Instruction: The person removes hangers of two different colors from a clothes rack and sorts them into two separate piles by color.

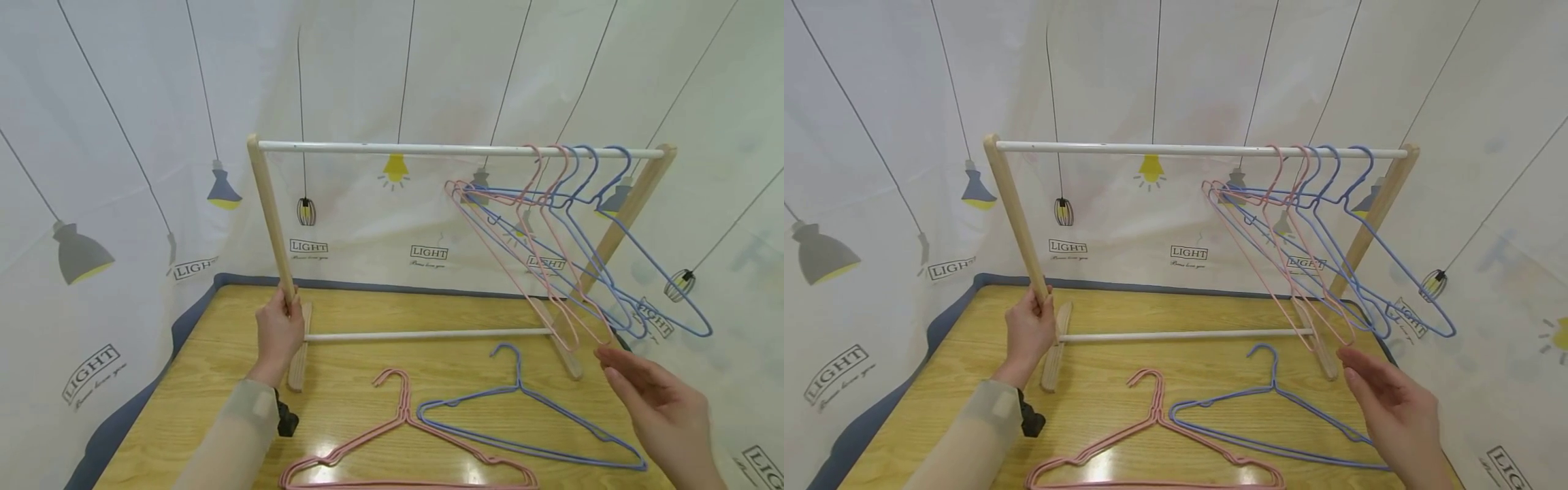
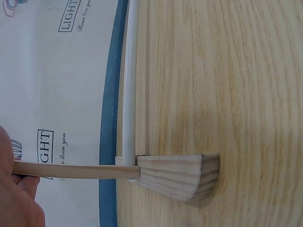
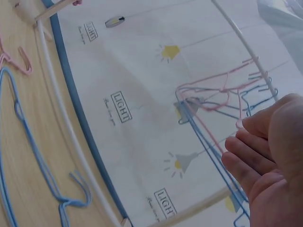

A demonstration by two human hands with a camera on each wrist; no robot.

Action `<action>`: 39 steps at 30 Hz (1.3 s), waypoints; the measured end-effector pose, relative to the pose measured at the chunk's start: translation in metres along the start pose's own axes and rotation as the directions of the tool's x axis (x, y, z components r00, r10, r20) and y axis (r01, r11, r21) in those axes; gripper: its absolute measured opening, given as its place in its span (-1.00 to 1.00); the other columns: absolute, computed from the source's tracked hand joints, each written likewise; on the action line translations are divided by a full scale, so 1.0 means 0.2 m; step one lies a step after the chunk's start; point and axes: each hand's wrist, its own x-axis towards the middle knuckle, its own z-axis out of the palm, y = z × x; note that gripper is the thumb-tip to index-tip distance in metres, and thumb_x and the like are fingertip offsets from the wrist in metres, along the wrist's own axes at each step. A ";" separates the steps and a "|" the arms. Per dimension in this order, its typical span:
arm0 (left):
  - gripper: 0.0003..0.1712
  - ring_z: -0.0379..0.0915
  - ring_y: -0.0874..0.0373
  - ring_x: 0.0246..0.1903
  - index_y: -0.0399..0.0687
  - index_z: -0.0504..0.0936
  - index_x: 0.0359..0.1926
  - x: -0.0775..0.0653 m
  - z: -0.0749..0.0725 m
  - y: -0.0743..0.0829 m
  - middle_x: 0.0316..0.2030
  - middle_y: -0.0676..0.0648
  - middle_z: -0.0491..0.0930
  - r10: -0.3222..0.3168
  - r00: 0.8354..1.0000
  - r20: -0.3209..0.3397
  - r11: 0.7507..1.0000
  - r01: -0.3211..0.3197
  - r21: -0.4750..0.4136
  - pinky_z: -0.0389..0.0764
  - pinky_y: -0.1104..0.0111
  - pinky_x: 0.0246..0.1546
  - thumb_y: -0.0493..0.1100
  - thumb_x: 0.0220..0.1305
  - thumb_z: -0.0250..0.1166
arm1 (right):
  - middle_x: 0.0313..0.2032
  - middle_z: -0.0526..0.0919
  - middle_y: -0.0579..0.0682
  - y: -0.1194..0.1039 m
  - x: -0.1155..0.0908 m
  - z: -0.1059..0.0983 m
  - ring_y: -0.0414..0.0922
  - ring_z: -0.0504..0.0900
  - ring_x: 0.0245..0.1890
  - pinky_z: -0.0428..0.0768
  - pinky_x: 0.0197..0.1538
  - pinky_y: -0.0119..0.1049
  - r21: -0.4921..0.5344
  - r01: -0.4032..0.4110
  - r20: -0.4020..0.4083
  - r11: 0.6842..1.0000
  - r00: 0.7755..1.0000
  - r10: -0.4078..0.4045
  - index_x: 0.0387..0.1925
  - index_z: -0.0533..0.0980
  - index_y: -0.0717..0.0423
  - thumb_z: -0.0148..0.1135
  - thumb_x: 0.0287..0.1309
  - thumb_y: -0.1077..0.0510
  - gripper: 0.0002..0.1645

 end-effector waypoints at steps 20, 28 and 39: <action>-0.77 0.62 -0.07 -0.46 -0.29 0.69 0.12 0.00 -0.02 -0.01 -0.18 -0.29 0.77 0.005 1.000 -0.005 1.000 -0.005 0.012 0.60 0.14 -0.52 -0.33 0.55 0.24 | 0.13 0.74 0.11 -0.12 0.26 0.36 -0.18 0.69 0.17 0.58 0.14 -0.41 0.392 0.032 -0.106 0.919 0.994 0.011 0.23 0.53 0.54 0.23 0.33 0.57 -0.56; -0.72 0.73 -0.13 -0.32 -0.33 0.68 0.16 0.00 0.00 0.00 -0.10 -0.34 0.76 0.006 1.000 -0.011 1.000 -0.006 -0.006 0.68 0.04 -0.43 -0.37 0.52 0.24 | 0.07 0.76 0.07 -0.12 0.31 0.43 -0.20 0.73 0.09 0.57 0.15 -0.41 0.429 0.012 -0.152 0.903 0.987 0.060 0.18 0.55 0.57 0.19 0.39 0.54 -0.64; -0.83 0.59 -0.02 -0.50 -0.25 0.70 0.04 0.00 0.00 0.01 -0.26 -0.25 0.78 0.045 0.999 -0.031 0.999 -0.044 0.020 0.58 0.13 -0.52 -0.37 0.50 0.27 | 0.04 0.77 0.17 -0.10 0.32 0.46 -0.14 0.77 0.05 0.62 0.12 -0.29 0.436 0.126 -0.181 0.891 0.982 -0.051 0.17 0.52 0.63 0.08 0.48 0.50 -0.67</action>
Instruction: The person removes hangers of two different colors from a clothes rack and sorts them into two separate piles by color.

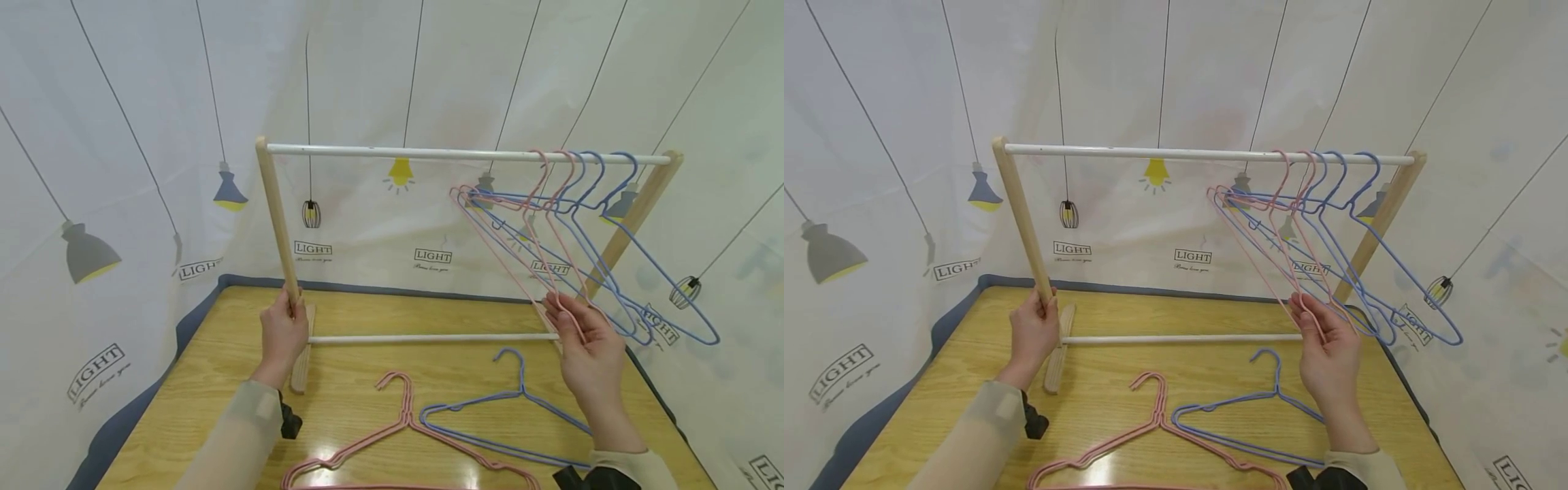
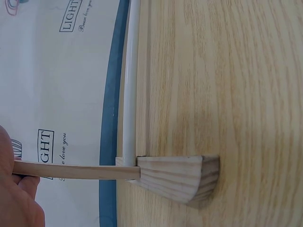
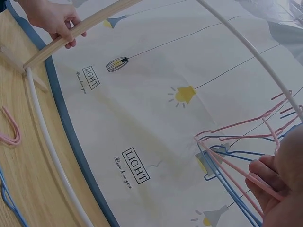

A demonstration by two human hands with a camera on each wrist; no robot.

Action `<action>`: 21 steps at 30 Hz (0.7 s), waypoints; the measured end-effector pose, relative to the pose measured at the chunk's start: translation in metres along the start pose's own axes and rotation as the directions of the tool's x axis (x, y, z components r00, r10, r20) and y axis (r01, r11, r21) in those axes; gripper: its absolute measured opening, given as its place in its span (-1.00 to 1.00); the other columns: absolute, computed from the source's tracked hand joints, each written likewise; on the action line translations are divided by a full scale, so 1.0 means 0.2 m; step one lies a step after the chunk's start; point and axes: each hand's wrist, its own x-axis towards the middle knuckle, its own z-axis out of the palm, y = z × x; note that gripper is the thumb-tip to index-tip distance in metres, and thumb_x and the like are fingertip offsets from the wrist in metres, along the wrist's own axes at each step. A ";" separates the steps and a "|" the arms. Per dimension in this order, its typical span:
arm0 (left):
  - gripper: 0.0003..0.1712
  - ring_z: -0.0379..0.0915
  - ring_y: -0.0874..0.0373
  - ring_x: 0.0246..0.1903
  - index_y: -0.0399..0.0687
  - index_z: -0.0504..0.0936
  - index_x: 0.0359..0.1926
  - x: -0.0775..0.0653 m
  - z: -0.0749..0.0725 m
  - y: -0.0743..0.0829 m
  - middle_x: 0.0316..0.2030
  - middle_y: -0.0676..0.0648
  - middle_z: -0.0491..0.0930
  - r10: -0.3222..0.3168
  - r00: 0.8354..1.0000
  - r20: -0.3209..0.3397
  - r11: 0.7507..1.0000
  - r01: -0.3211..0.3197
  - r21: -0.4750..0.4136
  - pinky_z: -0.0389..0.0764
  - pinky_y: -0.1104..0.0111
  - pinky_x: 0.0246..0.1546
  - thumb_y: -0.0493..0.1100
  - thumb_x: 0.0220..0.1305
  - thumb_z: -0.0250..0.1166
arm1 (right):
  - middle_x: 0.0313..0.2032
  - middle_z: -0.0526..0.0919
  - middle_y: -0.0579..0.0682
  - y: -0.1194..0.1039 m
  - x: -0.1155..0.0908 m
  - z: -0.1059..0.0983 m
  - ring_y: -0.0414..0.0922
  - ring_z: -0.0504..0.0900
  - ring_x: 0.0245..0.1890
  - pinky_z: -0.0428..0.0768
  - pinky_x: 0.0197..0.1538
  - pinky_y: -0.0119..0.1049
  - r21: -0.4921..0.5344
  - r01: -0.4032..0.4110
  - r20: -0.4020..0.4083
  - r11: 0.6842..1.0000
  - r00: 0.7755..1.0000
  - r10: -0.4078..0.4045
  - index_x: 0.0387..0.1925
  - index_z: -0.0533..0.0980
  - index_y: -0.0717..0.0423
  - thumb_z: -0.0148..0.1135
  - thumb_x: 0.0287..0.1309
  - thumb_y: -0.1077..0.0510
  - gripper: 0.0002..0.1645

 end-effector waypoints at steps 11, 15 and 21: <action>-0.83 0.61 -0.05 -0.45 -0.26 0.68 0.04 0.00 -0.01 0.01 -0.24 -0.27 0.77 -0.034 0.999 0.025 0.999 0.034 0.004 0.60 0.10 -0.48 -0.34 0.54 0.24 | -0.06 0.80 0.22 -0.06 0.01 0.01 -0.11 0.81 -0.06 0.66 0.04 -0.27 -0.024 0.092 -0.029 0.995 0.995 -0.093 0.09 0.61 0.57 0.10 0.50 0.45 -0.71; -0.81 0.65 -0.07 -0.42 -0.29 0.68 0.06 0.00 -0.01 0.01 -0.24 -0.27 0.77 -0.030 0.999 0.025 1.000 0.030 0.001 0.63 0.07 -0.45 -0.36 0.53 0.24 | -0.07 0.80 0.20 -0.09 0.02 0.01 -0.11 0.81 -0.08 0.66 0.04 -0.29 0.002 0.116 -0.035 0.993 0.993 -0.116 0.08 0.62 0.57 0.10 0.49 0.46 -0.71; -0.76 0.73 -0.14 -0.31 -0.33 0.68 0.12 0.00 -0.01 0.02 -0.16 -0.31 0.77 -0.050 0.998 0.043 0.999 0.051 -0.009 0.68 0.00 -0.37 -0.34 0.55 0.23 | -0.06 0.78 0.27 -0.14 0.04 -0.01 -0.06 0.81 -0.05 0.65 0.05 -0.24 0.075 0.136 -0.023 0.988 0.991 -0.135 0.07 0.57 0.66 0.10 0.46 0.51 -0.72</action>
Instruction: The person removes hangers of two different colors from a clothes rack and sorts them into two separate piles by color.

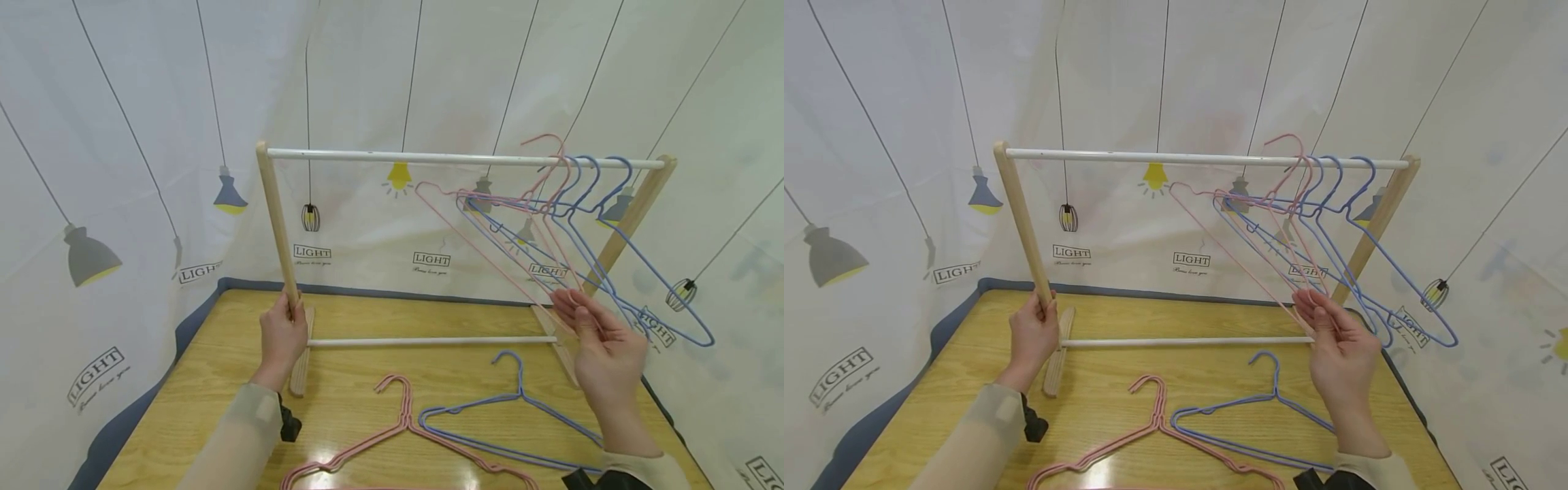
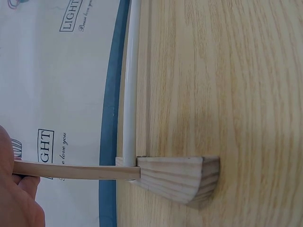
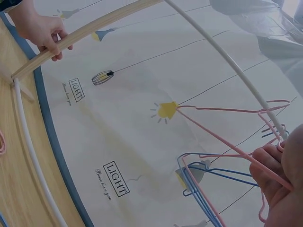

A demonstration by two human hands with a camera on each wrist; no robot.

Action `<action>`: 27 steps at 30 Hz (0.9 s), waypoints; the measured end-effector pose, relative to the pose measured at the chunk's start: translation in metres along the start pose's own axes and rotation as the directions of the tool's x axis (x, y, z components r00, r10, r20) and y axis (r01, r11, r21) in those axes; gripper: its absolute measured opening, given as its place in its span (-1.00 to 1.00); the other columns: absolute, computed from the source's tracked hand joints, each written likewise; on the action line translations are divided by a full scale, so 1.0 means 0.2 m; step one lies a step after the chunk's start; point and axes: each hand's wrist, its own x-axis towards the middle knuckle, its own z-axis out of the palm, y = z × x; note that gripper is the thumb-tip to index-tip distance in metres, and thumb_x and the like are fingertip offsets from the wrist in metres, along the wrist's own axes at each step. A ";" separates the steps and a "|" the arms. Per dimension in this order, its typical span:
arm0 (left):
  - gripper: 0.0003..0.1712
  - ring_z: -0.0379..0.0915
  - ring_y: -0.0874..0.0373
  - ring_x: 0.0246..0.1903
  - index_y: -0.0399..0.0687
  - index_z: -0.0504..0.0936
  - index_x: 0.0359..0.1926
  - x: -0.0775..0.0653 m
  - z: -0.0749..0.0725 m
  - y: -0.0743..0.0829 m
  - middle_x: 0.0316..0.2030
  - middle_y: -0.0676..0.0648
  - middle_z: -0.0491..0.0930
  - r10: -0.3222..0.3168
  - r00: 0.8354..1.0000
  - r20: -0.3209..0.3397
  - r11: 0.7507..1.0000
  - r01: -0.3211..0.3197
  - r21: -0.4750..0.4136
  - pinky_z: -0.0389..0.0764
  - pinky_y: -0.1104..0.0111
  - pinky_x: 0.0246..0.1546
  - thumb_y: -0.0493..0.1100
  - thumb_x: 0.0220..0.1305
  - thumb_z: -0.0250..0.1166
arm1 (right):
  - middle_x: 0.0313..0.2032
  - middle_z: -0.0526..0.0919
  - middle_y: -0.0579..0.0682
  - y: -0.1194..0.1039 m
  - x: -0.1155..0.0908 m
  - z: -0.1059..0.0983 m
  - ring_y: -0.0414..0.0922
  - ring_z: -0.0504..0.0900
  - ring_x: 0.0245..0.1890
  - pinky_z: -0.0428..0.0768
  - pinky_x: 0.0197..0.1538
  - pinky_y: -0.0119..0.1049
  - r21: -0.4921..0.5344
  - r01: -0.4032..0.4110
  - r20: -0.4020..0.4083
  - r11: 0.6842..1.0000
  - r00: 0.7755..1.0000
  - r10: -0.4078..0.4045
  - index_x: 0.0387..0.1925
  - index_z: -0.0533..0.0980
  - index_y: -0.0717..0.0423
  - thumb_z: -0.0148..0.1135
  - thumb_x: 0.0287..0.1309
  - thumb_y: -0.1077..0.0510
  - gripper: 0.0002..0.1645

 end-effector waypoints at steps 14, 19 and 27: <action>-0.73 0.69 -0.10 -0.38 -0.30 0.67 0.16 0.00 0.00 0.00 -0.14 -0.34 0.76 -0.018 1.000 0.011 1.000 0.018 0.003 0.66 0.07 -0.43 -0.30 0.58 0.21 | -0.05 0.78 0.29 -0.15 -0.08 -0.09 0.03 0.81 -0.05 0.64 0.04 -0.15 0.114 -0.166 0.046 0.980 0.986 0.161 0.13 0.46 0.77 0.05 0.46 0.54 -0.68; -0.73 0.64 -0.08 -0.45 -0.31 0.67 0.17 0.00 0.00 -0.01 -0.19 -0.34 0.76 -0.015 1.000 0.004 1.000 0.015 0.012 0.62 0.13 -0.51 -0.30 0.57 0.21 | -0.03 0.77 0.28 -0.14 -0.13 -0.16 0.04 0.80 -0.04 0.63 0.05 -0.14 0.108 -0.246 0.124 0.963 0.965 0.233 0.18 0.40 0.78 0.03 0.49 0.52 -0.64; -0.72 0.70 -0.12 -0.40 -0.29 0.67 0.17 0.00 0.00 0.00 -0.16 -0.34 0.76 -0.010 1.000 -0.002 1.000 0.010 0.013 0.65 0.07 -0.46 -0.27 0.59 0.20 | 0.09 0.73 0.28 -0.07 -0.26 -0.27 0.07 0.74 0.09 0.59 0.10 -0.09 0.144 -0.375 0.384 0.916 0.874 0.297 0.28 0.33 0.76 -0.08 0.58 0.48 -0.59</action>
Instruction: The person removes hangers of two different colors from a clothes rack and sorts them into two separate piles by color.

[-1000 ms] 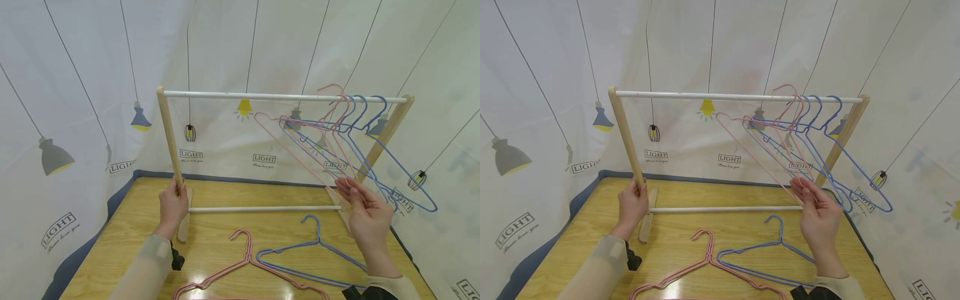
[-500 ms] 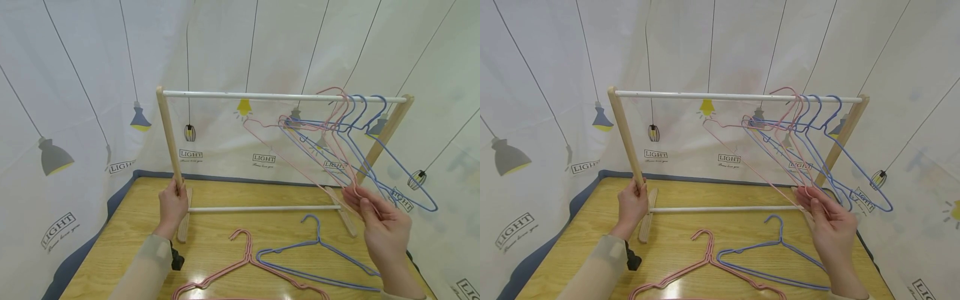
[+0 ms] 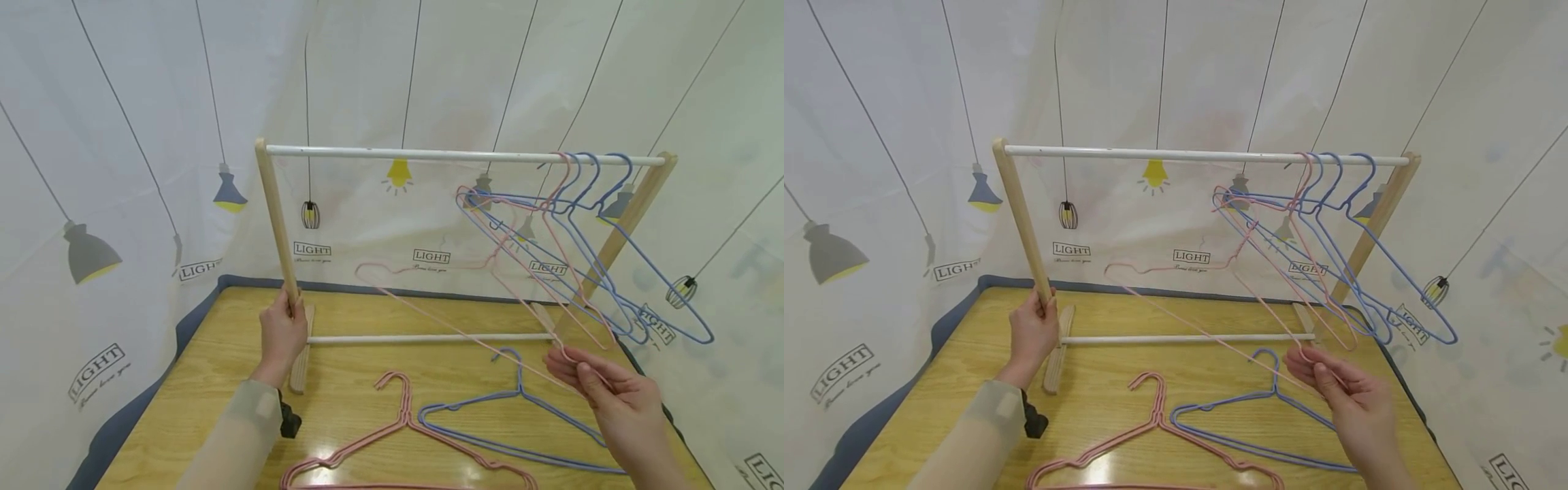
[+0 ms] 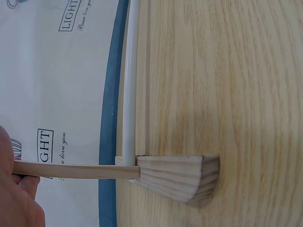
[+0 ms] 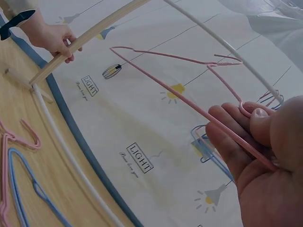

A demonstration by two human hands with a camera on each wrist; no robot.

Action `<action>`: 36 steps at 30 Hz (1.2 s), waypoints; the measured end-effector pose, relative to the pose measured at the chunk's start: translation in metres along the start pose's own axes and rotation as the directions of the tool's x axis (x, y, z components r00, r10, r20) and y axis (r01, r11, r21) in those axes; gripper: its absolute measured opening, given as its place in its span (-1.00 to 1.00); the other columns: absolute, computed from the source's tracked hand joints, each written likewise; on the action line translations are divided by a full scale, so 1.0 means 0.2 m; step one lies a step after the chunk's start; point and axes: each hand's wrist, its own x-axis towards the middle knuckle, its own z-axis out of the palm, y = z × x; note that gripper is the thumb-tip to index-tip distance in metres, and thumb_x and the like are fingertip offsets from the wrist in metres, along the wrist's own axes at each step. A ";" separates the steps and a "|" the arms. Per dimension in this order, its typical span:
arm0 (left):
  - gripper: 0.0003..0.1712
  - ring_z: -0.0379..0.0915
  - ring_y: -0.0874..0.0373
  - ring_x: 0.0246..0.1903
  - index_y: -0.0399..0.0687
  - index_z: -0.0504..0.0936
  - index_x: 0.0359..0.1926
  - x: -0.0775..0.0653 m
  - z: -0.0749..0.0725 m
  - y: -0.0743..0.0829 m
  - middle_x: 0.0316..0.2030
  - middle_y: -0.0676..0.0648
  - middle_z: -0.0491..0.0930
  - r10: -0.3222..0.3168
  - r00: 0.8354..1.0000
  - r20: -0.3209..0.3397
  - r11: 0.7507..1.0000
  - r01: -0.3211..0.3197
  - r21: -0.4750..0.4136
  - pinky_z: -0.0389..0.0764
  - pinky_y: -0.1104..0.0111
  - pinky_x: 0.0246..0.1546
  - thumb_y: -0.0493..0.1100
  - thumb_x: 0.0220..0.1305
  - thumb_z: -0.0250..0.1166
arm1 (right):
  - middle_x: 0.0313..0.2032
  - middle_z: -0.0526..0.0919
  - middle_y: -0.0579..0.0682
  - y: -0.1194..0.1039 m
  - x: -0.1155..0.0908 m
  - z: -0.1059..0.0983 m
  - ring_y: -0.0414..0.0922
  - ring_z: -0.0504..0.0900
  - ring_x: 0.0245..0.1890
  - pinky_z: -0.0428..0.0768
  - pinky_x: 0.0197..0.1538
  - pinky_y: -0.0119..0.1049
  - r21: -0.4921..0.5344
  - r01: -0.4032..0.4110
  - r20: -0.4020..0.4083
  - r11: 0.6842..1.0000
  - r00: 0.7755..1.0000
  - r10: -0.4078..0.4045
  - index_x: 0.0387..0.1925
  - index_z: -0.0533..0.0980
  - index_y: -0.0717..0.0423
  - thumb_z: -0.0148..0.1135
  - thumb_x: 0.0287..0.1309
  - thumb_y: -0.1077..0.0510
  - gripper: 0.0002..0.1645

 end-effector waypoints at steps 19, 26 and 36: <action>-0.77 0.67 -0.07 -0.39 -0.29 0.68 0.12 0.00 0.00 0.00 -0.13 -0.30 0.77 0.007 1.000 -0.005 1.000 -0.007 -0.007 0.65 0.07 -0.44 -0.31 0.56 0.22 | 0.17 0.69 0.23 0.34 -0.19 -0.08 0.08 0.68 0.19 0.59 0.21 -0.08 0.225 -0.541 0.543 0.811 0.761 0.356 0.33 0.54 0.34 -0.26 0.65 0.44 -0.49; -0.73 0.69 -0.10 -0.36 -0.32 0.67 0.16 0.00 0.00 0.00 -0.11 -0.34 0.76 -0.003 1.000 0.004 1.000 0.003 -0.018 0.66 0.06 -0.42 -0.33 0.56 0.22 | 0.16 0.70 0.24 0.39 -0.20 -0.05 0.07 0.69 0.17 0.60 0.21 -0.05 0.175 -0.576 0.564 0.799 0.723 0.398 0.33 0.50 0.45 -0.22 0.65 0.43 -0.54; -0.75 0.63 -0.06 -0.44 -0.31 0.69 0.13 0.00 0.00 0.01 -0.18 -0.29 0.77 0.002 1.000 -0.008 1.000 -0.002 -0.014 0.62 0.13 -0.47 -0.34 0.55 0.23 | 0.09 0.75 0.14 0.40 -0.23 0.02 -0.29 0.66 0.12 0.60 0.08 -0.43 -0.460 -0.193 0.259 0.867 0.904 0.340 0.14 0.66 0.39 0.11 0.59 0.28 -0.68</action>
